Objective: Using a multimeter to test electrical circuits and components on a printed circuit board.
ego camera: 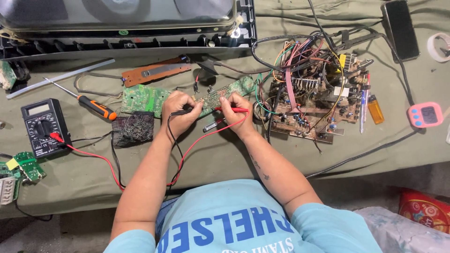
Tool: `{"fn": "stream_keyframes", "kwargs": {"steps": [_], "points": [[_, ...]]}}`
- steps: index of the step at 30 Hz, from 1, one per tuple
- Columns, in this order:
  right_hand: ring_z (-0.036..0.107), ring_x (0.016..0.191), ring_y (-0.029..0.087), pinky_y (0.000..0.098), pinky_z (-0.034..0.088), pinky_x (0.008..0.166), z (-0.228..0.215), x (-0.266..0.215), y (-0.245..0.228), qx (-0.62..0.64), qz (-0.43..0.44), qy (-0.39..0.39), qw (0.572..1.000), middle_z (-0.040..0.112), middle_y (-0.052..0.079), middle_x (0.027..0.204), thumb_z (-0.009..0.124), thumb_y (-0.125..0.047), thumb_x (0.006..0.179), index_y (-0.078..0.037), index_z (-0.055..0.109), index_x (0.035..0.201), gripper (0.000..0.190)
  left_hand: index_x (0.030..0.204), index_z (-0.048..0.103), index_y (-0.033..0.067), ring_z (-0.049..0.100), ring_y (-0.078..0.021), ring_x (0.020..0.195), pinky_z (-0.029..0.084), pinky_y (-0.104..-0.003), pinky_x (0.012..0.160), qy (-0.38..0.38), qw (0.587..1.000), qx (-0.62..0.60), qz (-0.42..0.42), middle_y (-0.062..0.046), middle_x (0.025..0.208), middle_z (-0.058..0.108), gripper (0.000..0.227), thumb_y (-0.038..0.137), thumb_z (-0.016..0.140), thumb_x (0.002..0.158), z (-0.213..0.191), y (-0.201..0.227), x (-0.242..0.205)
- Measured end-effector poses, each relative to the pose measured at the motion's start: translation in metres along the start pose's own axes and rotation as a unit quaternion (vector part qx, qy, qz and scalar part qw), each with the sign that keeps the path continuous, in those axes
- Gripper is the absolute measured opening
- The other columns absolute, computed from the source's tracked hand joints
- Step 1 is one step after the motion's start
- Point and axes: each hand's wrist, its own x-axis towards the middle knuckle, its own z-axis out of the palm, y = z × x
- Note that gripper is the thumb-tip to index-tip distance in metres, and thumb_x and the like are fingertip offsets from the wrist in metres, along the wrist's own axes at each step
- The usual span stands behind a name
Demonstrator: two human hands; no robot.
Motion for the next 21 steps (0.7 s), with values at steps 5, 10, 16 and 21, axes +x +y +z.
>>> {"fn": "stream_keyframes", "kwargs": {"steps": [5,10,16,21], "points": [[0.045,0.051,0.014,0.0277,0.038,0.051,0.001,-0.001,0.0,-0.001,0.001,0.011,1.0,0.048,0.008,0.05,0.075,-0.014,0.094,-0.01,0.055,0.063,0.037,0.072,0.067,0.0126,0.068,-0.0319,0.082,0.054,-0.039,0.076,-0.008,1.0,0.0,-0.006,-0.011,0.072,0.067,0.022,0.017,0.086,0.083,-0.001,-0.002,-0.002],[0.044,0.053,0.013,0.0279,0.039,0.052,0.001,0.001,-0.008,0.007,0.011,0.041,0.999,0.049,0.01,0.051,0.074,-0.018,0.096,-0.009,0.057,0.064,0.037,0.072,0.066,0.0117,0.069,-0.0314,0.083,0.054,-0.038,0.078,-0.004,1.0,0.004,-0.007,-0.011,0.07,0.067,0.022,0.015,0.086,0.083,-0.001,0.001,0.0],[0.046,0.05,0.017,0.0292,0.04,0.051,0.001,0.0,-0.003,-0.003,-0.003,0.015,1.0,0.048,0.011,0.051,0.074,-0.017,0.095,-0.009,0.055,0.063,0.038,0.072,0.066,0.0103,0.069,-0.0326,0.082,0.054,-0.04,0.077,-0.006,1.0,0.002,0.0,-0.012,0.07,0.067,0.023,0.014,0.086,0.083,-0.001,0.0,-0.001],[0.047,0.051,0.016,0.0296,0.041,0.052,0.002,-0.001,0.002,-0.01,-0.001,0.032,0.999,0.05,0.01,0.051,0.074,-0.018,0.095,-0.01,0.057,0.064,0.037,0.071,0.066,0.011,0.068,-0.0312,0.081,0.054,-0.039,0.077,-0.007,1.0,0.006,0.005,-0.011,0.069,0.068,0.024,0.014,0.085,0.085,-0.003,0.0,0.0]]}}
